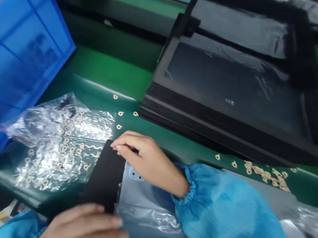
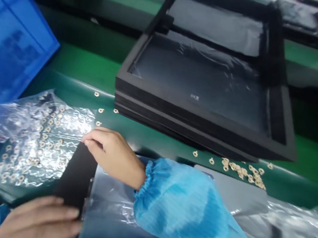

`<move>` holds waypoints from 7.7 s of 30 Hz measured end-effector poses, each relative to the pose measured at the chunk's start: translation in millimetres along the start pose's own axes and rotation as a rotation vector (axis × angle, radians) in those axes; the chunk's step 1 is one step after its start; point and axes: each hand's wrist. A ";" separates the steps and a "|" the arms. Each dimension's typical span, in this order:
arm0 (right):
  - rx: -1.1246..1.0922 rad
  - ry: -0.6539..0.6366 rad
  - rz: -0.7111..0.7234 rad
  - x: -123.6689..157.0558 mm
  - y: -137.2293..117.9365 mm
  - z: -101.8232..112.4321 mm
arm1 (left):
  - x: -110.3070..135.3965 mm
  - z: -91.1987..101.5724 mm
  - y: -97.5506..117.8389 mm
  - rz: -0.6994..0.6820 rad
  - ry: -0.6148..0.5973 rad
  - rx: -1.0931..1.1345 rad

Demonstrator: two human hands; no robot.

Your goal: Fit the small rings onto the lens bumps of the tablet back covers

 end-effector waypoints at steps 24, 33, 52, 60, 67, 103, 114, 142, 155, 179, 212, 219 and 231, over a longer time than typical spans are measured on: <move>0.686 -0.221 0.183 -108.9 4.3 -103.4 | 15.5 0.9 -122.2 0.361 0.027 -0.514; 0.559 -0.157 0.178 -101.9 -2.7 -95.6 | 14.2 1.5 -124.0 0.427 0.049 -0.396; 0.308 0.240 0.682 48.3 -36.4 -38.3 | -21.9 23.0 -38.3 0.936 -0.119 1.045; 0.232 0.240 0.588 64.2 -35.9 -35.2 | -27.3 20.1 -23.4 0.920 -0.159 0.934; -0.033 0.185 0.265 68.1 -43.0 -34.9 | -34.3 19.5 -20.0 0.824 -0.249 0.903; 0.367 0.016 -0.065 41.5 12.6 5.3 | -33.8 -16.3 -55.6 -0.008 -0.148 -0.316; 0.430 0.009 -0.063 37.7 12.6 4.2 | -36.0 -37.3 -48.8 -0.042 -0.209 -0.304; 0.648 -0.269 0.385 -109.7 19.5 -71.7 | -33.8 -33.5 -39.4 -0.044 -0.170 -0.379; 0.713 -0.257 0.184 -125.3 10.0 -91.9 | -16.6 11.5 -129.8 0.309 -0.097 -0.664; 0.726 0.139 1.163 21.2 -27.3 -20.7 | -34.0 26.2 -57.0 0.974 -0.300 0.875; 0.259 0.145 -0.079 71.3 14.2 22.6 | -53.5 -27.2 -46.5 -0.082 -0.149 -0.222; 0.391 0.121 -0.030 65.5 13.4 15.1 | -38.8 -42.3 -37.4 -0.173 -0.200 -0.286; 0.574 0.117 0.020 64.2 16.7 6.6 | -31.6 -40.0 -40.0 -0.177 -0.201 -0.252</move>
Point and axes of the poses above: each hand's wrist, its own x-axis away from the middle knuckle, its own z-axis out of the back of the hand, y = z × x, and after that the axes turned 7 degrees about y, right-handed
